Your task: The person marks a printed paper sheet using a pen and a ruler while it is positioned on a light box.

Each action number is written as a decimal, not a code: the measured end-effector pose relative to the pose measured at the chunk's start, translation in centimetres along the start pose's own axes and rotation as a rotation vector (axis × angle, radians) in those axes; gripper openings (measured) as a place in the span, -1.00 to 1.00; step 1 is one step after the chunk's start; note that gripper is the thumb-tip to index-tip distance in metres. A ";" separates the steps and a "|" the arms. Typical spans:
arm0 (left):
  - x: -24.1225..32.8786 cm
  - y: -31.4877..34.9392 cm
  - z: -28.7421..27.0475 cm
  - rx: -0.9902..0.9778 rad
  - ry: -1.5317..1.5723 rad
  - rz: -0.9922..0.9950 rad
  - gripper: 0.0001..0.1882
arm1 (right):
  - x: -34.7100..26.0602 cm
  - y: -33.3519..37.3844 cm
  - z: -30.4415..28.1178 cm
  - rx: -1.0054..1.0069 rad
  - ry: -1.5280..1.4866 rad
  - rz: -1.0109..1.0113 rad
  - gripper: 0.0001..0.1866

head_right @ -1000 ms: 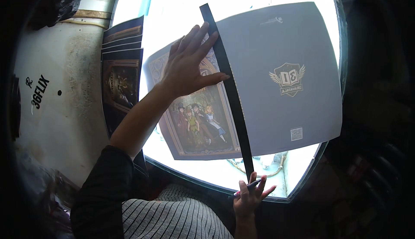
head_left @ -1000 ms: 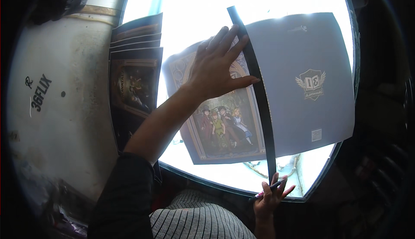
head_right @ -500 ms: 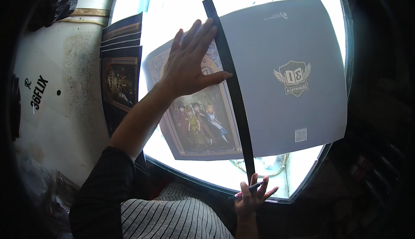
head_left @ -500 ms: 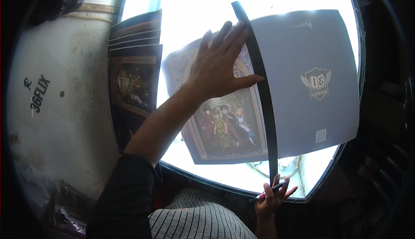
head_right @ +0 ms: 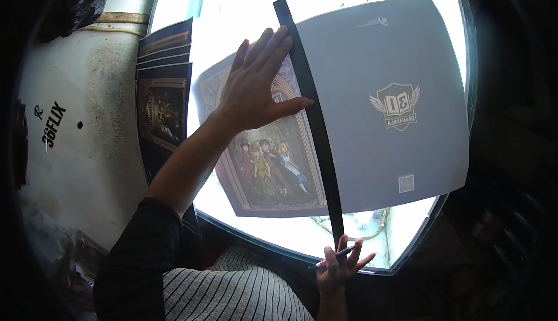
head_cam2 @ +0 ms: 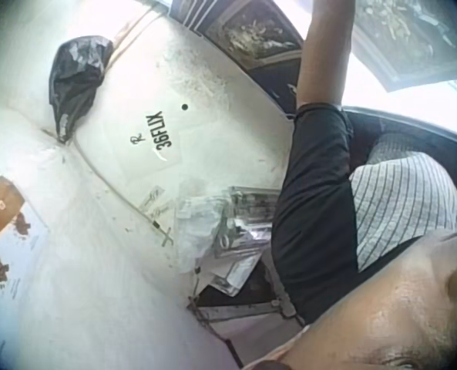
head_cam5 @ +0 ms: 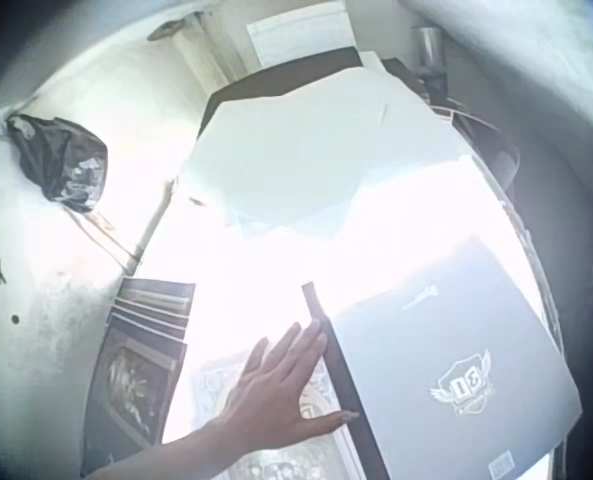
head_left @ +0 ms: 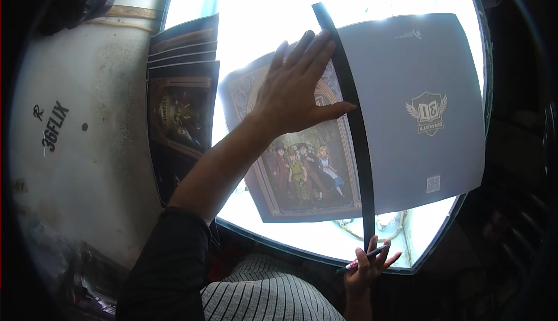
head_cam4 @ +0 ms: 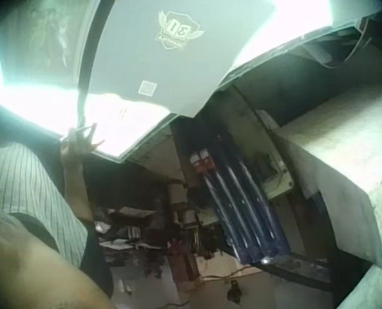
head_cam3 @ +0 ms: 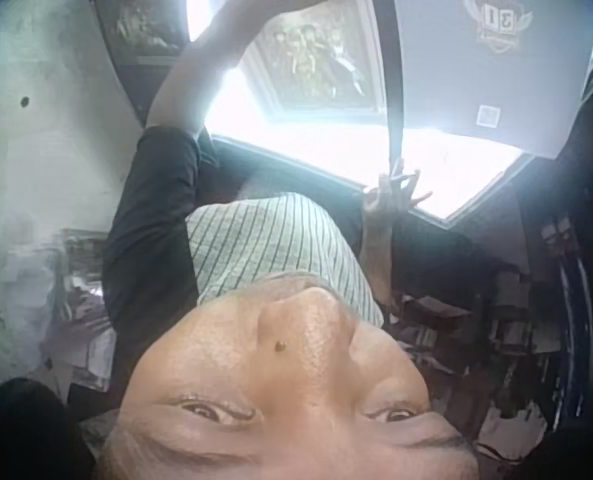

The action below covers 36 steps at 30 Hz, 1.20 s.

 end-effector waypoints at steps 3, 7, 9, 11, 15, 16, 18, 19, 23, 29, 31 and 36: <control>-0.1 0.0 0.1 -0.002 -0.002 0.000 0.16 | 0.0 0.0 0.0 -0.003 -0.016 0.008 -0.80; 0.1 -0.1 -0.2 0.019 0.031 0.006 0.14 | 0.0 0.0 -0.1 -0.011 -0.010 0.000 -0.80; 0.1 -0.1 -0.2 0.016 0.035 0.005 0.14 | 0.0 -0.1 -0.2 -0.009 -0.013 -0.003 -0.80; 0.2 -0.1 -0.2 0.014 0.039 0.005 0.14 | 0.0 -0.1 -0.2 -0.008 -0.015 0.001 -0.80; -0.2 0.1 0.1 -0.010 -0.045 0.014 0.15 | 0.0 -0.1 0.0 -0.015 -0.010 -0.003 -0.80; -0.2 0.1 0.0 -0.005 -0.032 0.011 0.15 | -0.1 -0.1 0.0 -0.010 -0.006 -0.002 -0.79; -0.3 0.1 -0.1 -0.002 -0.031 0.007 0.15 | -0.2 0.0 0.0 -0.005 -0.004 -0.003 -0.79; -0.4 0.1 -0.2 0.000 -0.029 0.004 0.15 | -0.2 0.0 0.1 -0.008 -0.004 -0.002 -0.79; -0.2 0.0 -0.1 -0.003 -0.029 0.013 0.15 | -0.2 0.0 0.0 0.005 -0.003 0.009 -0.78; 0.1 -0.4 -1.1 0.031 0.094 0.043 0.23 | -0.3 -0.6 0.0 0.004 -0.045 0.010 -0.78; 0.0 -0.5 -0.8 -0.012 0.128 0.006 0.23 | -0.1 -0.7 0.1 0.007 -0.053 0.018 -0.78; 0.8 -0.4 0.2 0.046 0.086 0.068 0.23 | 0.4 -0.5 -0.4 0.022 -0.040 0.035 -0.80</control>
Point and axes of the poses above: each hand's wrist, its own y-axis away from the middle knuckle, its own z-axis out of the palm, x = y × z, the point moved 9 cm from there along -y, towards the middle knuckle, and after that the axes turned 13 degrees about x, right-handed, at the moved point
